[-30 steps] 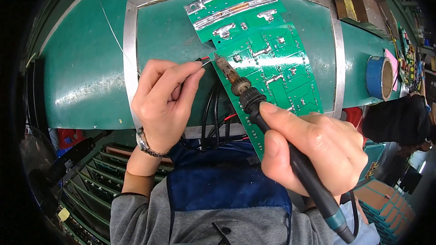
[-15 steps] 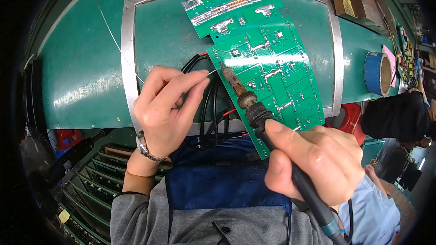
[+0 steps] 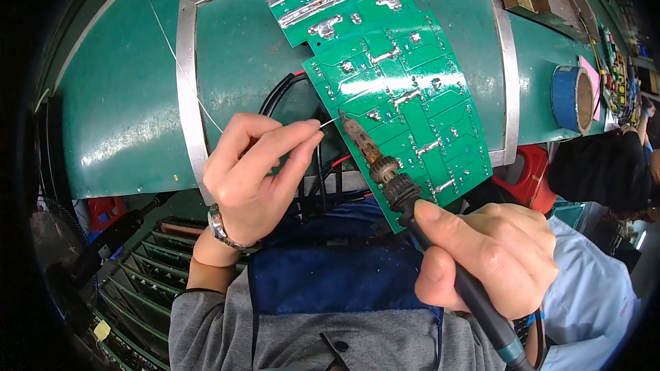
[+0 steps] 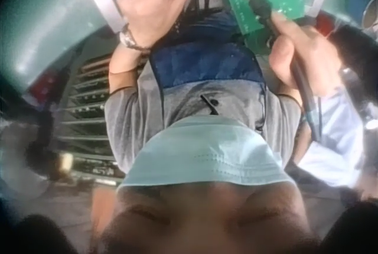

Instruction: The person solders components on a circuit board using a soldering iron and solder wire, connects insulated wires to the board, and passes it to a coworker. The person then straightens a wire, retrieves another circuit board from a shelf, and solders its connections.

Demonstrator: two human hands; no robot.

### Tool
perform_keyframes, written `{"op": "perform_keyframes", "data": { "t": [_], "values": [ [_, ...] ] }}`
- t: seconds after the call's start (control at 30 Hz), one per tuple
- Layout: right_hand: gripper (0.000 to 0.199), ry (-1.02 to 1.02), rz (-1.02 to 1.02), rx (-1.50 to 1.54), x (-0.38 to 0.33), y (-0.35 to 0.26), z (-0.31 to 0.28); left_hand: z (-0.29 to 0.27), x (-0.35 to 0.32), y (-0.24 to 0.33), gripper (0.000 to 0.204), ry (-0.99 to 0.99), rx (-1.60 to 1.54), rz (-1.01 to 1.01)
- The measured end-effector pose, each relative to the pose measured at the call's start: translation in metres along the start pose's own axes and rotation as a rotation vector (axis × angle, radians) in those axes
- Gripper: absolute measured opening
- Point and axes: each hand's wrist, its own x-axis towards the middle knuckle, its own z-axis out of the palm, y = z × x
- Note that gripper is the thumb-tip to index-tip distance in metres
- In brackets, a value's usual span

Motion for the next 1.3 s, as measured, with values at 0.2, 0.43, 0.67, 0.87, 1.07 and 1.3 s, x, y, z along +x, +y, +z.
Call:
{"op": "perform_keyframes", "data": {
  "t": [0.2,0.43,0.67,0.87,1.07,1.3],
  "values": [
    [0.016,0.047,-0.008,-0.048,0.003,-0.008,0.004,0.001,0.000,0.001,0.024,0.008,0.015,0.023],
    [0.018,0.042,0.008,-0.032,-0.001,-0.009,0.001,0.007,-0.003,0.003,0.025,0.055,0.028,0.059],
    [0.021,0.024,0.009,-0.018,-0.019,-0.010,-0.013,0.000,-0.010,0.013,0.024,-0.015,-0.029,-0.009],
    [0.018,0.055,0.001,-0.042,-0.016,-0.014,-0.004,0.006,-0.012,0.009,0.025,-0.048,0.000,0.073],
    [0.020,0.064,-0.009,-0.040,-0.021,-0.015,-0.009,0.004,-0.016,0.017,0.026,-0.047,-0.043,0.001],
    [0.020,0.077,0.026,-0.044,-0.035,-0.019,-0.014,0.006,-0.022,0.016,0.026,-0.064,-0.089,0.112]
  ]
}}
